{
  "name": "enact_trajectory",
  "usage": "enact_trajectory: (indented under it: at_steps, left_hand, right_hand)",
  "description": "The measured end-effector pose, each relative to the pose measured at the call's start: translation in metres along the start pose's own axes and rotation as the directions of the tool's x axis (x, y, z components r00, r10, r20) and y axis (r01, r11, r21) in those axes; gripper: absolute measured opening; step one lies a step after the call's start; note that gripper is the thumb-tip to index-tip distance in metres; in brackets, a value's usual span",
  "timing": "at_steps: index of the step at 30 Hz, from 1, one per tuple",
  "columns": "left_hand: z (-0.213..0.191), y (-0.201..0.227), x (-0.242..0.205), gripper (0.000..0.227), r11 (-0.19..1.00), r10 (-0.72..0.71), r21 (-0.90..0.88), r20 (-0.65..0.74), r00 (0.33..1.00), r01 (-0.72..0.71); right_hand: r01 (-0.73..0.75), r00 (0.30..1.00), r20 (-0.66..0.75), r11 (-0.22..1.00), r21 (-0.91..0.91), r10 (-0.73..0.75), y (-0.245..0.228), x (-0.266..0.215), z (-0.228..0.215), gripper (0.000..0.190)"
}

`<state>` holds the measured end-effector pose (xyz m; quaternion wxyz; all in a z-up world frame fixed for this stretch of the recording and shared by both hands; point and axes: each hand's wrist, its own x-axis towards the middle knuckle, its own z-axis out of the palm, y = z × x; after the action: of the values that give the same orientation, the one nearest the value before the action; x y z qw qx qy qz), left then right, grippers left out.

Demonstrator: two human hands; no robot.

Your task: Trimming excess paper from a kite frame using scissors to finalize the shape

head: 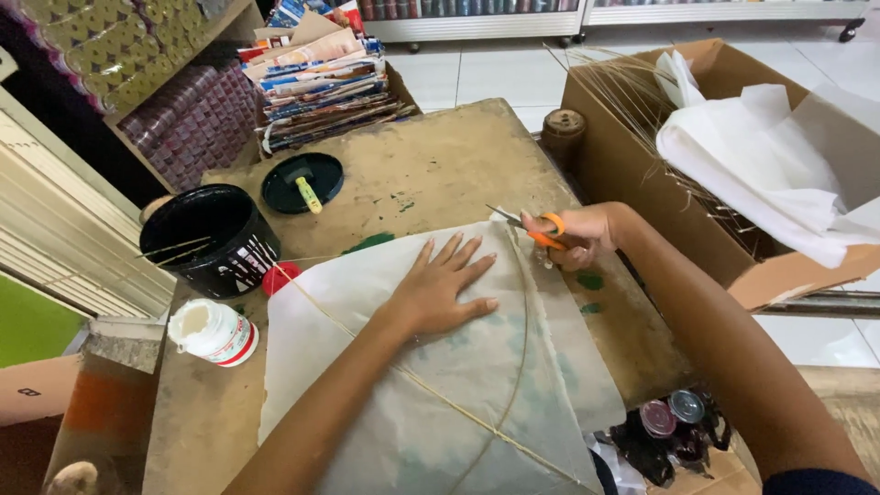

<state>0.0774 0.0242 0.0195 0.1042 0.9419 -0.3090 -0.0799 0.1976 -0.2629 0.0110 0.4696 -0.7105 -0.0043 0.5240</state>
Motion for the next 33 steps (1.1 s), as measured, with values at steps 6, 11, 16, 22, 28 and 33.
enact_trajectory:
  at_steps: [6, 11, 16, 22, 28, 33]
  left_hand:
    - [0.002, -0.002, 0.002, 0.078, 1.0, 0.014, 0.0, -0.015, 1.0, -0.014]
    - [0.003, -0.003, 0.001, 0.079, 1.0, 0.001, -0.018, -0.017, 1.0, -0.001]
    - [0.001, -0.001, -0.001, 0.077, 1.0, -0.001, -0.023, -0.011, 1.0, 0.001]
    - [-0.001, -0.001, 0.001, 0.077, 1.0, 0.001, -0.015, 0.016, 1.0, -0.001]
    - [0.0, -0.002, 0.001, 0.077, 1.0, 0.011, -0.02, 0.011, 1.0, -0.01]
    - [-0.001, -0.002, -0.001, 0.077, 0.999, 0.017, -0.033, -0.007, 1.0, -0.017]
  right_hand:
    - [0.071, 0.994, 0.096, 0.989, -0.132, -0.059, 0.01, 0.019, -0.021, 0.072]
    - [0.031, 0.994, 0.11, 1.0, -0.007, -0.03, -0.003, 0.016, -0.012, 0.08]
    - [-0.01, 0.987, 0.161, 0.995, -0.097, 0.026, -0.003, 0.034, -0.026, 0.084]
    - [0.068, 0.988, 0.133, 0.996, 0.057, -0.075, -0.017, 0.014, -0.004, 0.081]
    - [0.017, 0.98, 0.198, 1.0, -0.014, -0.014, -0.008, 0.039, -0.025, 0.08]
    - [0.074, 0.984, 0.163, 0.997, -0.005, -0.072, -0.015, 0.052, -0.027, 0.075]
